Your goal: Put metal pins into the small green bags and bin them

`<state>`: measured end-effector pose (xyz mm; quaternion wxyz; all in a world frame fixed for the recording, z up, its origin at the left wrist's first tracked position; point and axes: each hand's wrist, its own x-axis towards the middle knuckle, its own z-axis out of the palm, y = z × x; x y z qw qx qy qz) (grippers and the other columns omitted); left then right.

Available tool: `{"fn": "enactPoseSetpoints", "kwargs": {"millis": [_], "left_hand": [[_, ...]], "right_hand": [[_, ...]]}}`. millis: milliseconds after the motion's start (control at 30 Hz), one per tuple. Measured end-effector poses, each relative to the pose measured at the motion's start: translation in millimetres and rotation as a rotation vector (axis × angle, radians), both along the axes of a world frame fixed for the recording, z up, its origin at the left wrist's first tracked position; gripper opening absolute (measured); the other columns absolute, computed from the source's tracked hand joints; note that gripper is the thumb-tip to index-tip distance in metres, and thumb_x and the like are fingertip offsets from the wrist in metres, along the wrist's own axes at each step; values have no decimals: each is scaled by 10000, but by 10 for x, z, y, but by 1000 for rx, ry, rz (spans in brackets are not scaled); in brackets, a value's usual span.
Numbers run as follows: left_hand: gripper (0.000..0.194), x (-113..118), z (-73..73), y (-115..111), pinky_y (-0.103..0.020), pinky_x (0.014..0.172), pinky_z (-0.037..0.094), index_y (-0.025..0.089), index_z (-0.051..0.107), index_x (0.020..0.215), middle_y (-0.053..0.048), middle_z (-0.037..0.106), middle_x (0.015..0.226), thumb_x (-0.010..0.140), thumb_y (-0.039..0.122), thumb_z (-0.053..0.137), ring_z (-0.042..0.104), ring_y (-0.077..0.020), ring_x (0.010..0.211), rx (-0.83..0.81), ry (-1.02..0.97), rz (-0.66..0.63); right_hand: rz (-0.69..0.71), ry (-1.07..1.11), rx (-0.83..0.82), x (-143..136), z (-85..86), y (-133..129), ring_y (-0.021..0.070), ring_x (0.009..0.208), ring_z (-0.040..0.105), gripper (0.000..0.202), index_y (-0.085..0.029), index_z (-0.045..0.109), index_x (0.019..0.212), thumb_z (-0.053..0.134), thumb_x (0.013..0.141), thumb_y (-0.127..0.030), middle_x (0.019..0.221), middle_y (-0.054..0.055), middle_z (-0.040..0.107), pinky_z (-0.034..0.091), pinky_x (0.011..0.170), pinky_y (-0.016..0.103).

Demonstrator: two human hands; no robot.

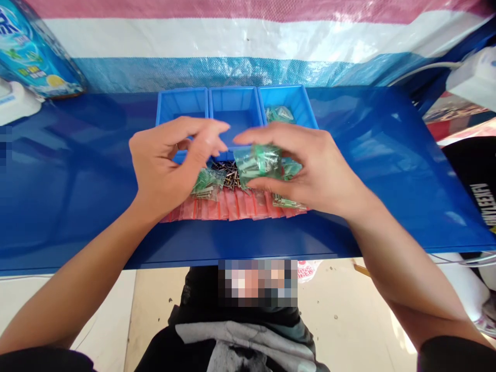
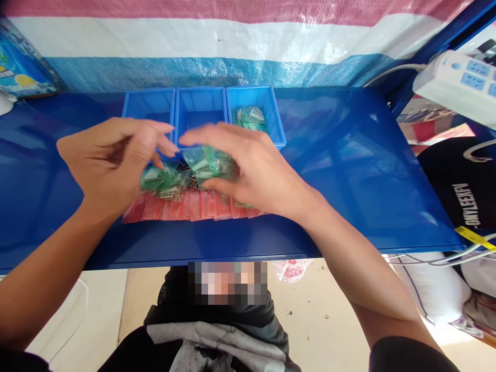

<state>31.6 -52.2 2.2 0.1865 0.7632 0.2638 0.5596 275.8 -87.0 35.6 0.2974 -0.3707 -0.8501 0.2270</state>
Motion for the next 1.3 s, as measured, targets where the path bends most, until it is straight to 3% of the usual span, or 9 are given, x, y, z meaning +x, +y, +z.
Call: {"fn": "enactPoseSetpoints", "kwargs": {"millis": [100,233,433,600,800,967,1100,1200,1300], "left_hand": [[410,-13,-4,-6,-230,658,615,307,716,1388,-18,732,1278,988,232,761,706,-194,1074,158,181,-61],[554,-22,22,-62,-292,752,644,390,653,1468,-27,673,1395,951,214,742,646,-254,1213,108,280,-64],[270,6,53,-66,-282,743,658,361,790,1272,-1,769,1142,1022,286,723,706,-167,921,35,99,-96],[140,66,36,-131,-286,634,664,380,849,1063,24,763,1090,1000,285,767,729,-153,856,-121,-4,-75],[431,34,27,-146,-248,664,686,421,736,1351,12,698,1286,989,187,728,713,-150,963,-122,46,-185],[599,-15,2,-40,-239,685,638,351,620,1509,-8,630,1464,953,204,787,703,-180,1051,97,113,-27],[323,-20,-21,1,-306,797,621,316,786,1281,22,775,1217,976,213,801,730,-162,974,318,124,37],[136,9,-11,-17,-278,577,535,279,843,1075,68,778,841,944,243,853,688,-89,695,139,-4,38],[81,26,-24,11,-248,449,462,222,818,878,84,688,644,931,257,867,625,-54,532,-70,-157,-7]], "right_hand": [[-166,401,-215,-200,-82,-84,248,1002,714,351,-286,630,1061,884,868,-432,1207,51,706,633,675,368],[-167,657,-333,-350,-115,-165,216,872,737,406,-258,653,912,858,854,-604,1092,33,729,696,790,420],[-9,693,-382,-248,-87,-128,298,1277,701,380,-364,689,1259,832,920,-458,1431,6,685,652,1047,521],[-134,564,-265,-175,-165,-25,266,1063,748,314,-293,718,1067,802,929,-563,1131,35,771,670,892,450],[-205,582,-254,-103,-188,47,218,827,731,376,-296,681,1076,728,959,-651,938,2,739,631,701,377],[-227,640,-299,-106,-185,41,193,672,692,528,-315,654,1233,771,897,-705,745,-33,649,599,592,338],[-153,677,-380,-144,-164,1,183,629,671,372,-312,672,1149,777,935,-598,780,-21,687,584,527,332],[-148,666,-300,-166,-133,-52,192,678,676,141,-317,729,1014,707,1010,-456,841,-5,710,582,552,350],[-260,539,-36,-149,-100,-99,202,799,674,151,-395,765,1144,702,1011,-359,960,-3,694,597,649,360]]}}
